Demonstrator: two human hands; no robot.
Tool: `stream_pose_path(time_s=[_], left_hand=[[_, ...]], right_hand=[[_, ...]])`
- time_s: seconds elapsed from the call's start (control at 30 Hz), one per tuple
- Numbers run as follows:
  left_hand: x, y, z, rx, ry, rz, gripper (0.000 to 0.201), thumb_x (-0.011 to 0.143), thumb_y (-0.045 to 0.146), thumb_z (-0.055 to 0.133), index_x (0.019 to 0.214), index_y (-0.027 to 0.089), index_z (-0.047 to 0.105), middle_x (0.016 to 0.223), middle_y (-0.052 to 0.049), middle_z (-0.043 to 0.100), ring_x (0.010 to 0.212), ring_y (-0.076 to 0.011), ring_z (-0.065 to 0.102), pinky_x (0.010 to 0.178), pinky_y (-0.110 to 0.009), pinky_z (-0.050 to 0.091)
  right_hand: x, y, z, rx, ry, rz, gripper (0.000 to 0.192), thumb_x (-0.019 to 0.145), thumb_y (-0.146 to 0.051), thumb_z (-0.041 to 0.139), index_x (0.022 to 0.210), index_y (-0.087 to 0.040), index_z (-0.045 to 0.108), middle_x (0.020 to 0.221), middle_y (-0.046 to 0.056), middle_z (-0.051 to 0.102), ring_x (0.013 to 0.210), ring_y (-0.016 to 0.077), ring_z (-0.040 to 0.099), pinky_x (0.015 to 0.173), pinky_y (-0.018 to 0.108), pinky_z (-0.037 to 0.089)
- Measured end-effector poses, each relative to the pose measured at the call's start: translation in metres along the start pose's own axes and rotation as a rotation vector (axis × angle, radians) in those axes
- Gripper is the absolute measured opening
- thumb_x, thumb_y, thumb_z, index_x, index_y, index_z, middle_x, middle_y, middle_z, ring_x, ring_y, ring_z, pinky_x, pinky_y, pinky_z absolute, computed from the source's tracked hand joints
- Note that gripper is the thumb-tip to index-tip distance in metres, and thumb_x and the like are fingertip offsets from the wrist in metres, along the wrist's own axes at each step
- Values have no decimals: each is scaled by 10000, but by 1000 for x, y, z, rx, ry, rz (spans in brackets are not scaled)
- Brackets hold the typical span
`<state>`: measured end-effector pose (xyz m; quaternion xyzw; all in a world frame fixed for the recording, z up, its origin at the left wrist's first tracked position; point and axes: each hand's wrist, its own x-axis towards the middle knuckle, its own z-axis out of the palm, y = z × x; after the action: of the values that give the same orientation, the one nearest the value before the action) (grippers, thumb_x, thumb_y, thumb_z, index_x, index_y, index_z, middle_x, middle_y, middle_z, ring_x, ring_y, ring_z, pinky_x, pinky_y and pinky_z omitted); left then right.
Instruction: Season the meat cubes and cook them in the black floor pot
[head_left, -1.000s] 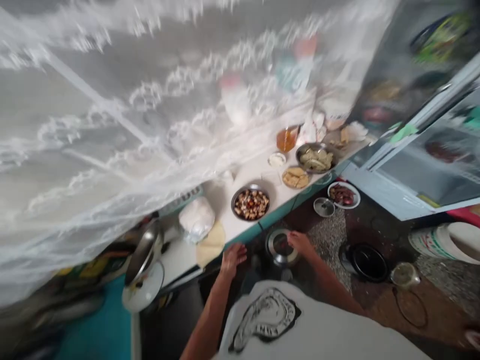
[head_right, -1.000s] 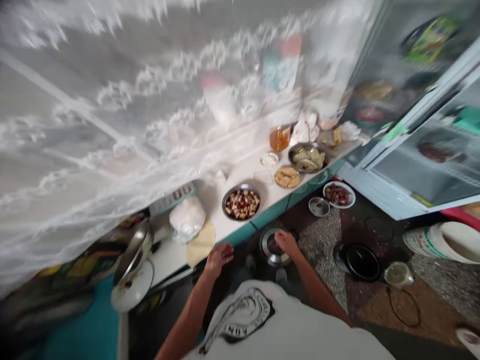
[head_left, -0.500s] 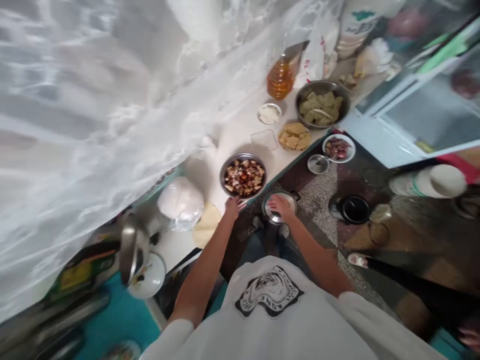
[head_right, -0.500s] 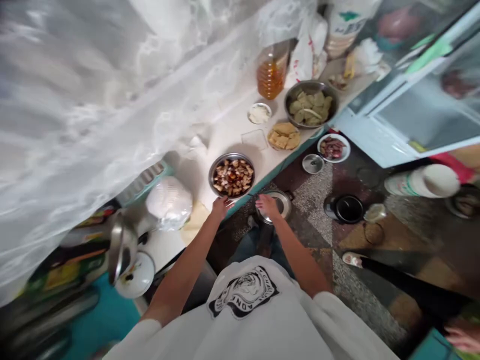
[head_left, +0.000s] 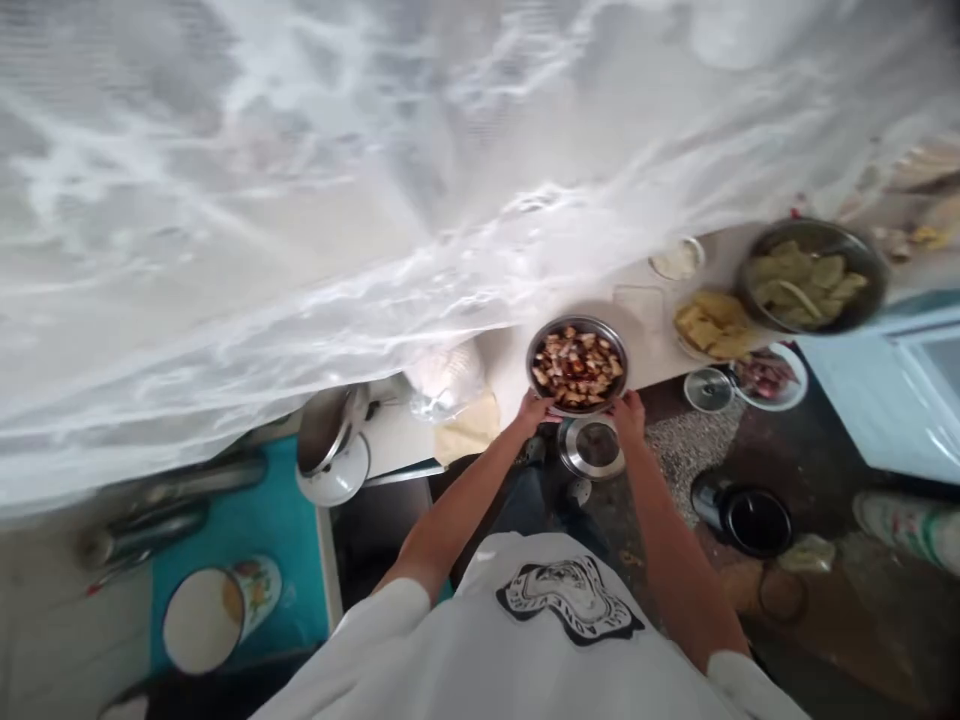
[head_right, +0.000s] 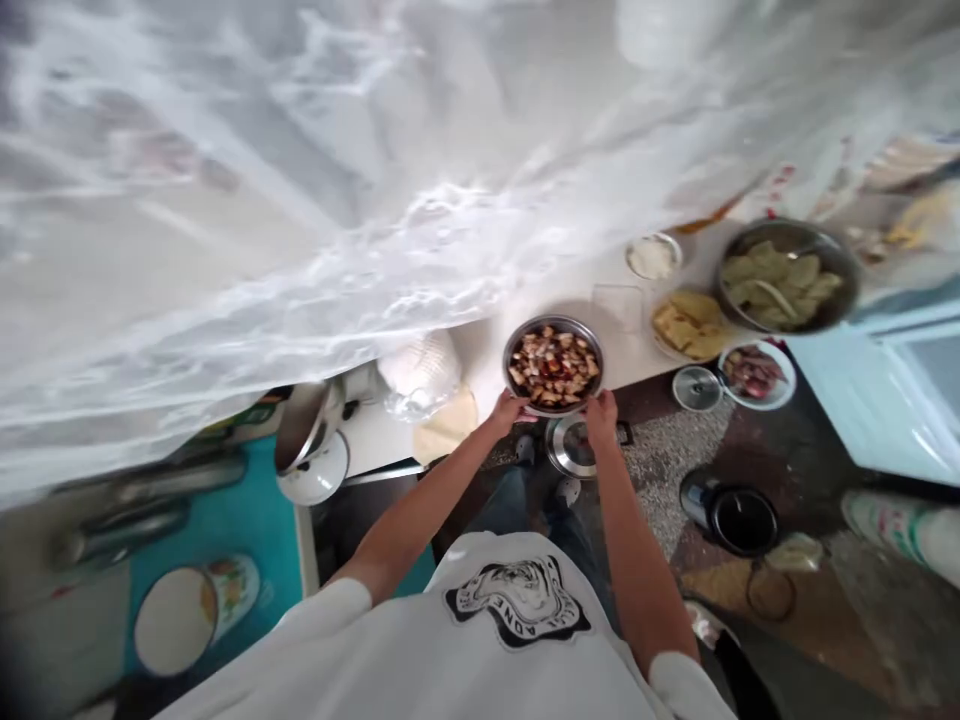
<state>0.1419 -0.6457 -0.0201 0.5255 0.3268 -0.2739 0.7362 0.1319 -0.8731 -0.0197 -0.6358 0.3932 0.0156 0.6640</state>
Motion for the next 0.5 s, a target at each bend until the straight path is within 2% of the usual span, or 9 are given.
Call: stream_pose_path(time_s=[0.23, 0.37, 0.43, 0.5], left_hand=[[10, -8, 10, -88, -37, 44, 700, 837, 247, 936, 1442, 117, 609, 797, -34, 780, 573, -195, 733, 588, -320, 665], [-1, -14, 9, -142, -46, 57, 834, 867, 331, 941, 1570, 159, 526, 983, -87, 815, 658, -207, 777, 629, -311, 652], [-15, -23, 4, -170, -1, 86, 839, 879, 355, 928, 1588, 163, 521, 1139, -138, 810, 724, -208, 789, 620, -290, 623], [-34, -35, -5, -194, 88, 144, 710, 908, 346, 887, 1521, 159, 582, 1221, -147, 786, 747, -174, 763, 615, -260, 582]], right_hand=[[27, -3, -11, -99, 7, -5, 490, 564, -419, 827, 923, -280, 523, 793, -61, 688, 708, 178, 711, 670, 349, 674], [37, -18, -23, -228, -84, 9, 464, 600, -440, 818, 907, -288, 505, 774, -57, 684, 695, 186, 731, 690, 368, 696], [38, -32, -34, -365, -66, -105, 420, 673, -517, 767, 921, -296, 509, 769, -42, 657, 722, 230, 758, 721, 442, 714], [37, -48, -41, -508, -32, -311, 402, 752, -591, 688, 985, -299, 538, 843, 8, 678, 859, 306, 800, 802, 548, 720]])
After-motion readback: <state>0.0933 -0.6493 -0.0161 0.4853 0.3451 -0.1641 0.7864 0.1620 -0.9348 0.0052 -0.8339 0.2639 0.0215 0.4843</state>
